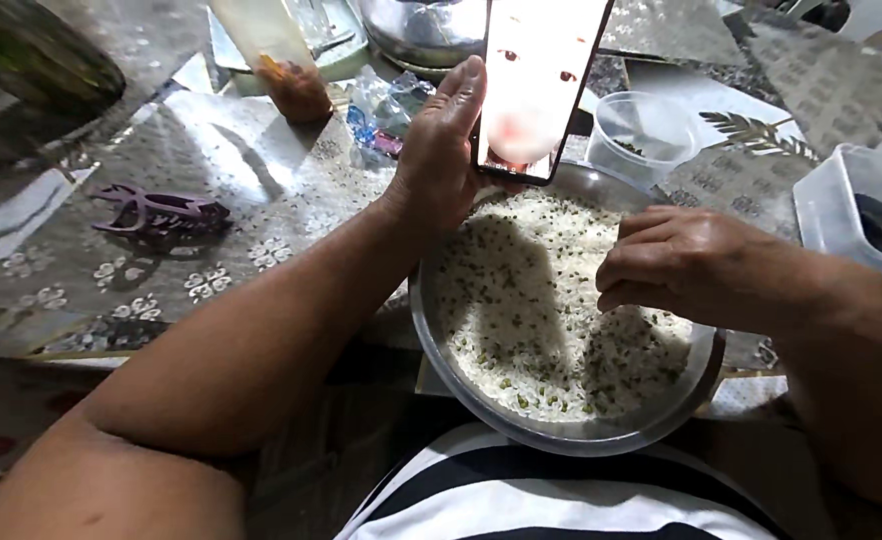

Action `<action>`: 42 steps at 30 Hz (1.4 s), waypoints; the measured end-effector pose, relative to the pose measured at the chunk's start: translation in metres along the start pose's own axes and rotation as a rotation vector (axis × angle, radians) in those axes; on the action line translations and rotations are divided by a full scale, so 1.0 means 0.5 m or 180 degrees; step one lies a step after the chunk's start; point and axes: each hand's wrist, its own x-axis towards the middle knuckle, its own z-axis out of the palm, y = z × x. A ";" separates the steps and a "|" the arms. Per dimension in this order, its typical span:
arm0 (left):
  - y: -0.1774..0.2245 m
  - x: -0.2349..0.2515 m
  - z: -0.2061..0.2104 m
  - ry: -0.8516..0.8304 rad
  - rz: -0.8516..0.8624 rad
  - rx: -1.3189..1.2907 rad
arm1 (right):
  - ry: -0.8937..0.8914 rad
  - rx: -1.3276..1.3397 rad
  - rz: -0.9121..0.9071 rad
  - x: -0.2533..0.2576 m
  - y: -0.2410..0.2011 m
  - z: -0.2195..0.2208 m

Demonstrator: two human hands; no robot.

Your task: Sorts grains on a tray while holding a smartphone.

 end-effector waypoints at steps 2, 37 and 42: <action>-0.001 0.000 0.001 0.0034 0.0011 -0.0029 | 0.0025 0.0070 -0.0001 0.002 -0.001 -0.001; 0.001 0.000 -0.003 0.0043 -0.0020 0.0034 | -0.0054 -0.0068 0.0681 0.006 0.003 -0.012; 0.005 0.000 -0.002 0.0116 -0.0041 0.0020 | -0.0184 -0.0258 0.0571 -0.008 -0.003 -0.044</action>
